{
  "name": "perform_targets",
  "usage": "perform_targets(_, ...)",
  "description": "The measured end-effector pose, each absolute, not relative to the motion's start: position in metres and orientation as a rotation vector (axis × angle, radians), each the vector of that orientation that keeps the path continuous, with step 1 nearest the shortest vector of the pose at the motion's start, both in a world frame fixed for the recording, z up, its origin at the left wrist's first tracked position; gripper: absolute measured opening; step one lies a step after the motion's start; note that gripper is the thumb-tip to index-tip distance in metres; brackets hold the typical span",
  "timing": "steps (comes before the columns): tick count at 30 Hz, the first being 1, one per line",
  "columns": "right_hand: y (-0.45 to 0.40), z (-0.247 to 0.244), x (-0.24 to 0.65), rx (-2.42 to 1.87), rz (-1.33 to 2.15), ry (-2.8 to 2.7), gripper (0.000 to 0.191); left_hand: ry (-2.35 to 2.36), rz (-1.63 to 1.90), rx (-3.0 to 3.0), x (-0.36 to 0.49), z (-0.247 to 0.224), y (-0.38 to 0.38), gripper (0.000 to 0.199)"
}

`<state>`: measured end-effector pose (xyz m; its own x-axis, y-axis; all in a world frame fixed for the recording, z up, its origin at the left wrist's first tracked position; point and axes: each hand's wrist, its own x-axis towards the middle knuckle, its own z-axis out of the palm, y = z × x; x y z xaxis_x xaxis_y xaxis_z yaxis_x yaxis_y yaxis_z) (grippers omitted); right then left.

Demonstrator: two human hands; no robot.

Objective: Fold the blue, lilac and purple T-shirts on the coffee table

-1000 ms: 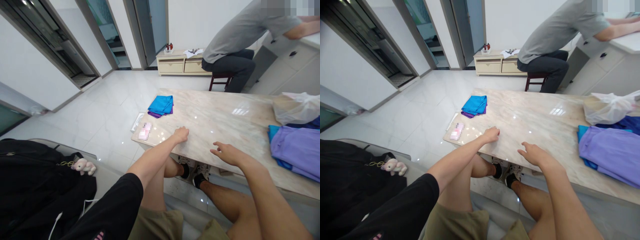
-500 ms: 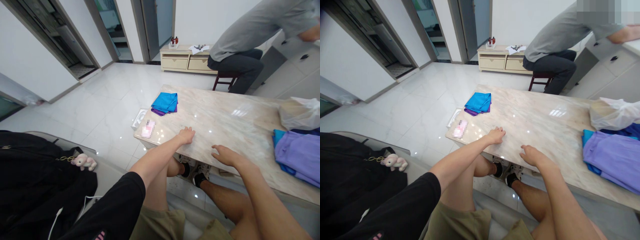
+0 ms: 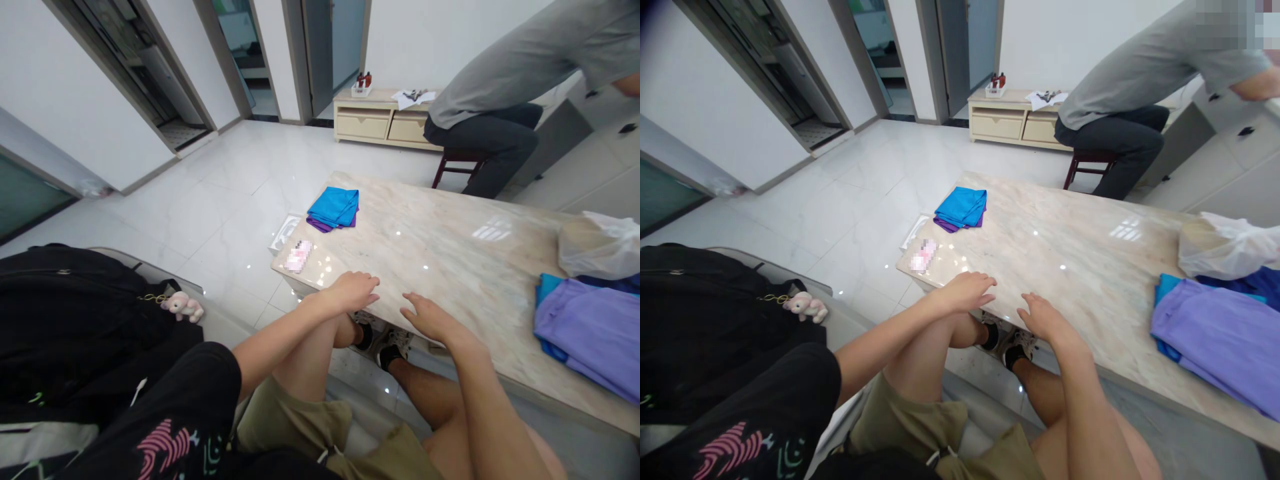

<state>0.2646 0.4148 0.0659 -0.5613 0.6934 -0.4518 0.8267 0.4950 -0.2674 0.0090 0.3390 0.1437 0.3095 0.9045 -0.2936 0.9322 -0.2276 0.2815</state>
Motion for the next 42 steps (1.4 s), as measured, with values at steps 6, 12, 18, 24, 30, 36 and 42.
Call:
perform_targets(6, 0.396, 0.082, 0.282, 1.393, -0.711, 2.536, 0.062, 1.949, 0.450, 1.996, -0.001, 0.158, 0.214, 0.035)
perform_targets(12, 0.379, 0.077, 0.295, 1.352, -0.756, 2.571, 0.065, 2.139, 0.698, 1.701, 0.029, 0.157, 0.215, 0.029)
perform_targets(18, 0.379, 0.071, 0.307, 1.305, -0.832, 2.354, 0.061, 2.054, 0.638, 1.733, 0.054, 0.165, 0.217, 0.024)
perform_targets(24, 0.389, 0.093, 0.332, 1.358, -0.674, 2.347, 0.057, 2.070, 0.500, 1.850, 0.064, 0.156, 0.230, 0.019)
perform_targets(30, 0.285, 0.095, 0.398, 1.740, -0.371, 2.415, 0.055, 1.991, 0.612, 1.921, 0.049, 0.152, 0.225, 0.020)
perform_targets(36, 0.194, 0.092, 0.392, 2.048, -0.045, 2.917, 0.042, 1.979, 0.732, 2.031, 0.020, 0.144, 0.207, 0.025)
perform_targets(42, 0.148, 0.098, 0.333, 2.385, 0.278, 2.816, 0.046, 1.952, 0.839, 2.183, -0.007, 0.130, 0.188, 0.032)
